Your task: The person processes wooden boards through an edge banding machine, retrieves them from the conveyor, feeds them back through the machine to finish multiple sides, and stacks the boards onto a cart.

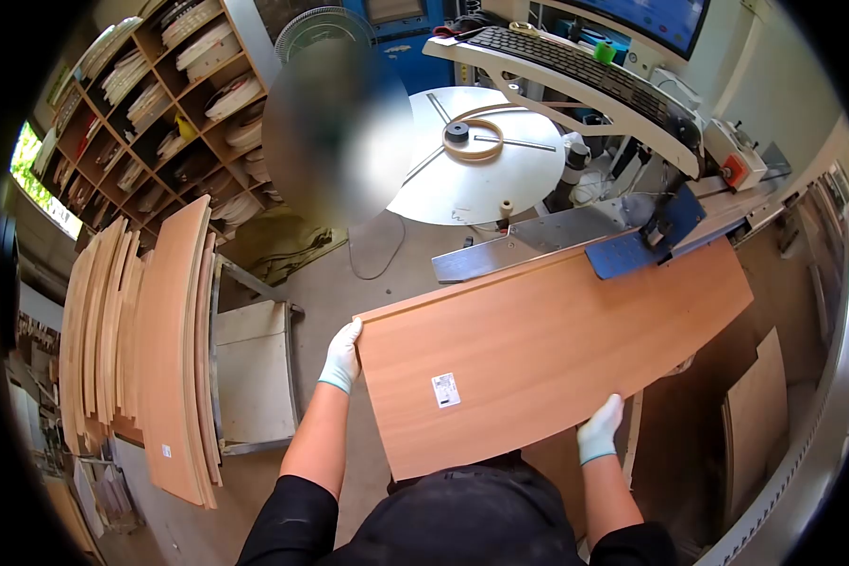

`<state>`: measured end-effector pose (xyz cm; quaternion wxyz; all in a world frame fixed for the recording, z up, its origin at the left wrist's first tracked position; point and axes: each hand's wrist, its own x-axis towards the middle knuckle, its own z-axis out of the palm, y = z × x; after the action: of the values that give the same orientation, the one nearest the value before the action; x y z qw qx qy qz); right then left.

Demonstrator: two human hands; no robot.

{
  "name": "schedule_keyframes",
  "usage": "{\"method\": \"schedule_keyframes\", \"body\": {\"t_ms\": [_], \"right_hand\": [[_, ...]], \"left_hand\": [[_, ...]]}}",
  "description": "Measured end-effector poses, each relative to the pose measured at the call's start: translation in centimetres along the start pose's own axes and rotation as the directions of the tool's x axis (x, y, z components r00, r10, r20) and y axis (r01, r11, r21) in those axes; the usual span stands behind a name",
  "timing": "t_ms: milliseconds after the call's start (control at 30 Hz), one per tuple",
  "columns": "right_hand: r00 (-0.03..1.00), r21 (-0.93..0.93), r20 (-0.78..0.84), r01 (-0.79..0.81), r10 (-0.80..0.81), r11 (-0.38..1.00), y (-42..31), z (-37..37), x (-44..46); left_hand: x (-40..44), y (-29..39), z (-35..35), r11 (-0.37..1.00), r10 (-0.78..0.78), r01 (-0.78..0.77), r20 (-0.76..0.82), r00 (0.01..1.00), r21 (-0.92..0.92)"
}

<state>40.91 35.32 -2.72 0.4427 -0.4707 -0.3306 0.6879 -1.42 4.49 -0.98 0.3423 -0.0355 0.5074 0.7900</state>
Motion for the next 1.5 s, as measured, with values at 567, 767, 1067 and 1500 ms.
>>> {"method": "schedule_keyframes", "body": {"t_ms": [567,767,1067,1500], "right_hand": [[0.981,0.471,-0.165,-0.015,0.105,0.882,-0.3,2.7,1.0],[0.952,0.351,-0.218,0.281,-0.214,0.893,-5.9,-2.9,10.5],[0.956,0.150,-0.285,0.108,-0.062,0.983,-6.8,-7.7,15.7],[0.992,0.273,-0.045,-0.099,0.116,0.957,-1.9,3.7,-6.6]], "left_hand": [[-17.4,-15.7,-15.5,-0.102,-0.443,0.120,-0.153,0.884,0.988],[-22.7,-17.3,-23.7,0.264,-0.628,0.507,-0.253,0.736,0.820],[-19.4,-12.0,-17.0,0.468,-0.366,0.501,-0.356,0.860,0.728],[-13.6,-14.2,-7.5,0.205,-0.468,0.102,0.006,0.884,0.973]]}}
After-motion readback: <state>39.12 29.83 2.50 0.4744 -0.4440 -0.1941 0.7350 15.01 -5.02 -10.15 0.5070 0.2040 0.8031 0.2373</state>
